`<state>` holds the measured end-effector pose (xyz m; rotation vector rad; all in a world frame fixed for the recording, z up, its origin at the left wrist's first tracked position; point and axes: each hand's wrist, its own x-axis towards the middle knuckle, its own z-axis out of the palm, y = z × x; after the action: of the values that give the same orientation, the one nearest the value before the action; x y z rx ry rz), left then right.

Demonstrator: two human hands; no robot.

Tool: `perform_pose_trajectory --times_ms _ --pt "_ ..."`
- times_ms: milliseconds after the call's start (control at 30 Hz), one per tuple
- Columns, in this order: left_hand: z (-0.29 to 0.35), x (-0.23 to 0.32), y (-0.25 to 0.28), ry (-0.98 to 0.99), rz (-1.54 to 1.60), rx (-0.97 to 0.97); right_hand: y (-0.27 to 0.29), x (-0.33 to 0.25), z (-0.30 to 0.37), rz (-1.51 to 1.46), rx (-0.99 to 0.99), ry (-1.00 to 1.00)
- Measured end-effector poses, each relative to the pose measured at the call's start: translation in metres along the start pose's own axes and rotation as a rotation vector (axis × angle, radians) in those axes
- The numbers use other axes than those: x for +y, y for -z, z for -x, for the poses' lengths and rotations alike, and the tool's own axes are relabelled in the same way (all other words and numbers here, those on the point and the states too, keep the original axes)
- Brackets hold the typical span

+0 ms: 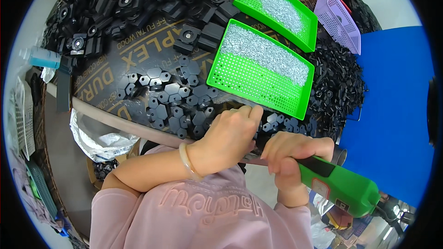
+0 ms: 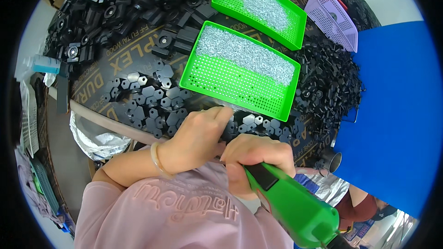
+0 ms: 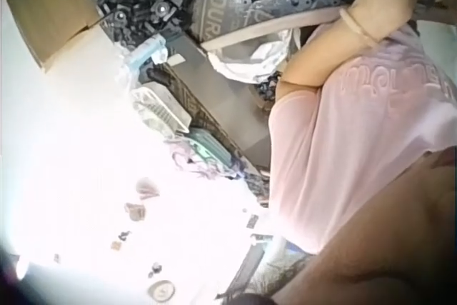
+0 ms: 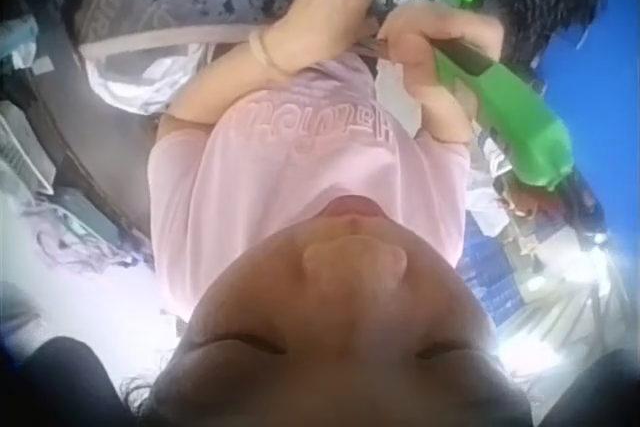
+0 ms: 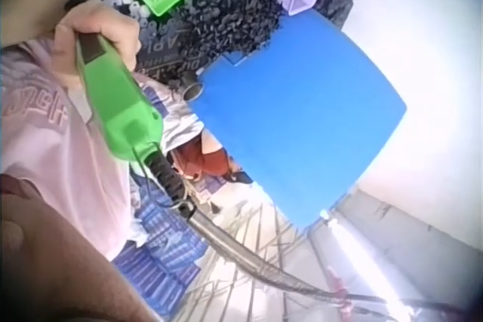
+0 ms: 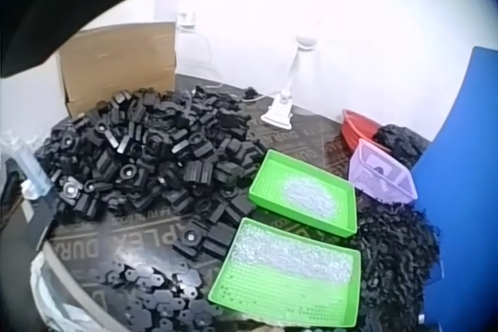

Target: Assemble small black plastic components using an electric screwdriver.

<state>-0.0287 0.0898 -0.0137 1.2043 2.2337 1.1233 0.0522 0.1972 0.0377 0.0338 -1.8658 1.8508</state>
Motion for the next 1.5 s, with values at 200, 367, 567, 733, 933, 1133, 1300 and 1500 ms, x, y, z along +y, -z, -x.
perform_pose_trajectory --times_ms 200,367,567,733,933,1133,1300,1500 --pt "0.001 0.000 -0.001 -0.008 0.065 0.031 0.005 0.003 0.001 -0.010 0.008 0.029" --pt "0.001 -0.002 -0.001 -0.007 0.075 0.005 0.004 0.004 0.002 -0.006 0.056 0.042" --pt "0.003 -0.002 -0.002 -0.029 0.082 0.019 0.009 0.002 0.003 -0.057 0.031 0.034" --pt "0.005 -0.001 0.003 -0.001 0.140 0.002 0.018 -0.016 0.005 -0.267 0.027 -0.027" --pt "0.010 -0.001 0.003 0.026 0.120 -0.019 0.021 -0.022 0.005 -0.228 0.004 0.059" --pt "0.011 0.002 0.003 0.022 0.113 -0.049 0.017 -0.012 0.005 -0.240 -0.076 0.056" --pt "0.017 0.000 0.001 -0.037 0.162 0.018 0.020 -0.004 0.005 -0.132 0.033 -0.034" --pt "0.017 -0.001 -0.002 0.037 0.175 -0.011 0.025 0.003 0.001 -0.187 0.063 -0.054"
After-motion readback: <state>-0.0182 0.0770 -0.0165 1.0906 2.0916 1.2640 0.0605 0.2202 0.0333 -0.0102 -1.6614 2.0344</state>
